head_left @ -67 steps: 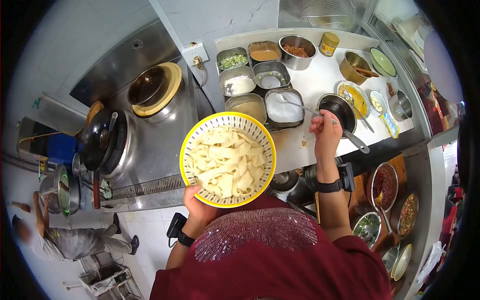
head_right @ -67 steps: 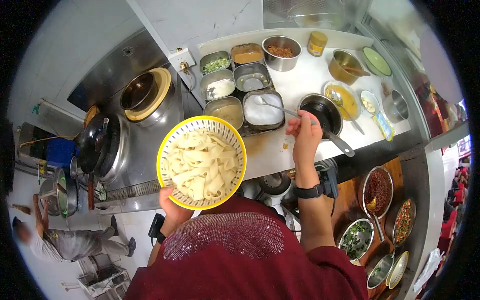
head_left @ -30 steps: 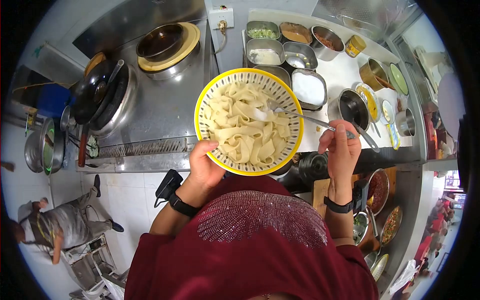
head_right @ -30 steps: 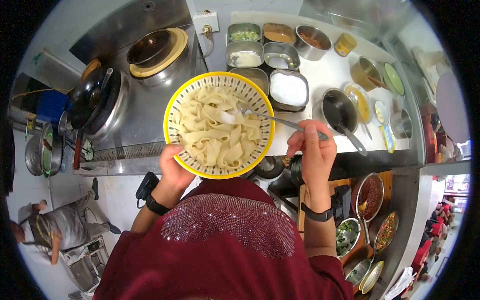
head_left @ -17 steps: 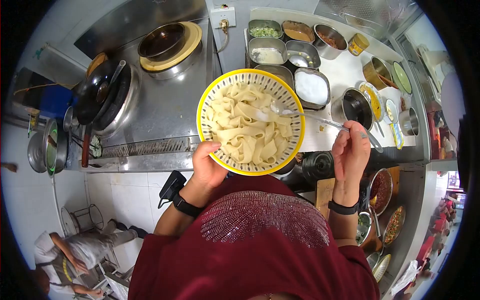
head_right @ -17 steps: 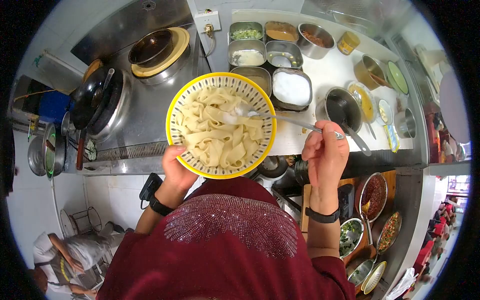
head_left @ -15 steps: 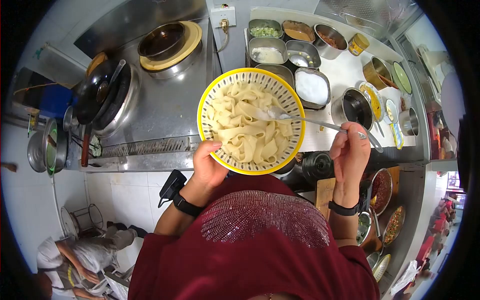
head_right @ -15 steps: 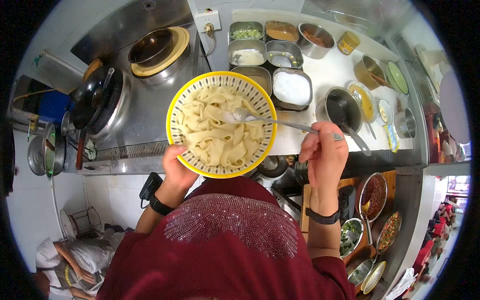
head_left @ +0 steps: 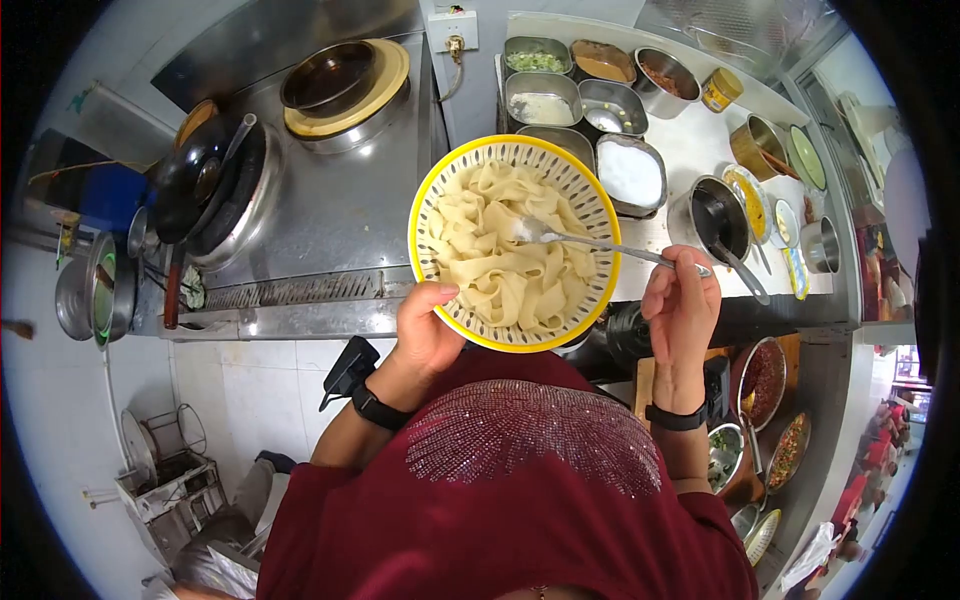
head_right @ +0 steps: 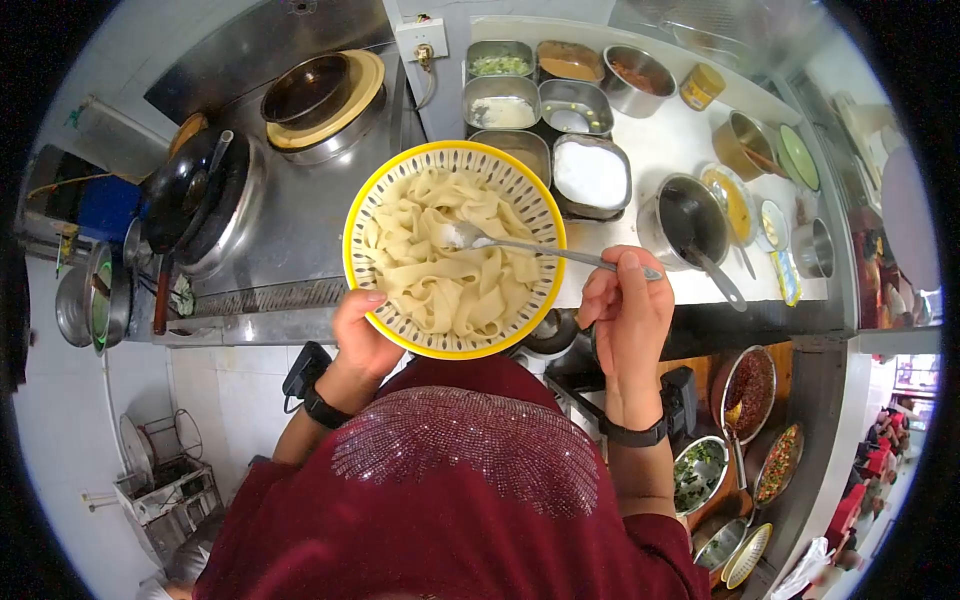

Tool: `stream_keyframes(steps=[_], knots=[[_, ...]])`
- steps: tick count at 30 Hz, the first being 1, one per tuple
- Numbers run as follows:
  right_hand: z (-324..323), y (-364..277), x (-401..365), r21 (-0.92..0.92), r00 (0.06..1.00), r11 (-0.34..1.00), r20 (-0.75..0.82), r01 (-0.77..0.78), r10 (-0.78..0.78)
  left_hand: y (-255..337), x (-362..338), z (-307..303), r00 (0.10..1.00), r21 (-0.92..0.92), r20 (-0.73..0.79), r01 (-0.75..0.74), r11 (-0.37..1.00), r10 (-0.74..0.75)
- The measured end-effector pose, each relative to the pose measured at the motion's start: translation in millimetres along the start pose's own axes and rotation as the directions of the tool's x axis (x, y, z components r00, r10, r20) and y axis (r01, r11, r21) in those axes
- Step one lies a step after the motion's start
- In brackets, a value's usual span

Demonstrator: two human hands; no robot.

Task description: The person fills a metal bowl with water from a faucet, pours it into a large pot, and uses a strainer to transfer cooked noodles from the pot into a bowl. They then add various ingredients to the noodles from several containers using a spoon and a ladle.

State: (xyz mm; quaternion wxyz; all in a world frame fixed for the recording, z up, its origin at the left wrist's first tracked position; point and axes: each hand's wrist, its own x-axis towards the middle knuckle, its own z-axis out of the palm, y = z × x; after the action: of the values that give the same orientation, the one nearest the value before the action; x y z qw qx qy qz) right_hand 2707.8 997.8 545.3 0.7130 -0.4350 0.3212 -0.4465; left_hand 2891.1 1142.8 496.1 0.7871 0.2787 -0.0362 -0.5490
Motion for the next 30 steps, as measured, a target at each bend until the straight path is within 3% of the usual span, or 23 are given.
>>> stream_keyframes(steps=[10, 12, 15, 17, 18, 20, 21, 22, 24, 27, 30], knots=[[1.8, 3.1, 3.6, 0.19, 0.989, 0.973, -0.037, -0.132, 0.141, -7.1, -2.8, -10.1, 0.996, -0.056, 0.077, 0.058, 0.997, -0.053], [-2.1, -7.9, 4.9, 0.28, 0.991, 0.957, -0.08, -0.081, 0.107, -7.2, -4.9, -8.2, 0.996, -0.072, 0.077, 0.054, 0.996, -0.048], [-17.7, -21.4, 7.8, 0.086, 0.966, 0.963, -0.072, 0.254, -0.248, -10.7, -6.0, -18.2, 0.999, -0.099, 0.032, 0.032, 0.995, -0.029], [-30.7, -22.2, 9.3, -0.163, 0.886, 0.875, -0.016, 0.455, -0.463, -10.4, -5.5, -22.0, 1.0, -0.084, -0.02, -0.008, 0.996, 0.007], [-40.4, -13.4, 11.5, -0.293, 0.841, 0.797, 0.047, 0.528, -0.539, -8.1, -7.1, -21.4, 0.999, -0.104, 0.032, -0.016, 0.994, 0.02], [-58.4, 12.7, 12.9, -0.49, 0.836, 0.688, 0.187, 0.534, -0.516, -4.7, -9.8, -21.2, 0.997, -0.118, 0.025, -0.075, 0.99, 0.078], [-71.1, 25.1, 15.6, -0.706, 0.823, 0.462, 0.317, 0.536, -0.471, -3.1, -11.7, -26.1, 0.996, -0.101, -0.001, -0.094, 0.99, 0.094], [-75.5, 36.0, 19.4, -0.75, 0.746, 0.237, 0.464, 0.618, -0.477, -1.4, -13.1, -30.6, 0.993, -0.083, -0.033, -0.12, 0.989, 0.117], [-88.2, 54.0, 27.2, -0.747, 0.708, 0.081, 0.582, 0.66, -0.401, 1.3, -16.1, -33.8, 0.989, -0.067, -0.048, -0.141, 0.988, 0.137], [-89.2, 48.4, 19.7, -0.725, 0.649, 0.036, 0.591, 0.687, -0.479, 2.0, -17.2, -39.2, 0.984, -0.052, -0.06, -0.17, 0.984, 0.167], [-99.9, 51.4, 25.3, -0.742, 0.684, 0.019, 0.608, 0.67, -0.404, 3.8, -22.0, -41.5, 0.986, -0.063, -0.062, -0.162, 0.985, 0.158]])
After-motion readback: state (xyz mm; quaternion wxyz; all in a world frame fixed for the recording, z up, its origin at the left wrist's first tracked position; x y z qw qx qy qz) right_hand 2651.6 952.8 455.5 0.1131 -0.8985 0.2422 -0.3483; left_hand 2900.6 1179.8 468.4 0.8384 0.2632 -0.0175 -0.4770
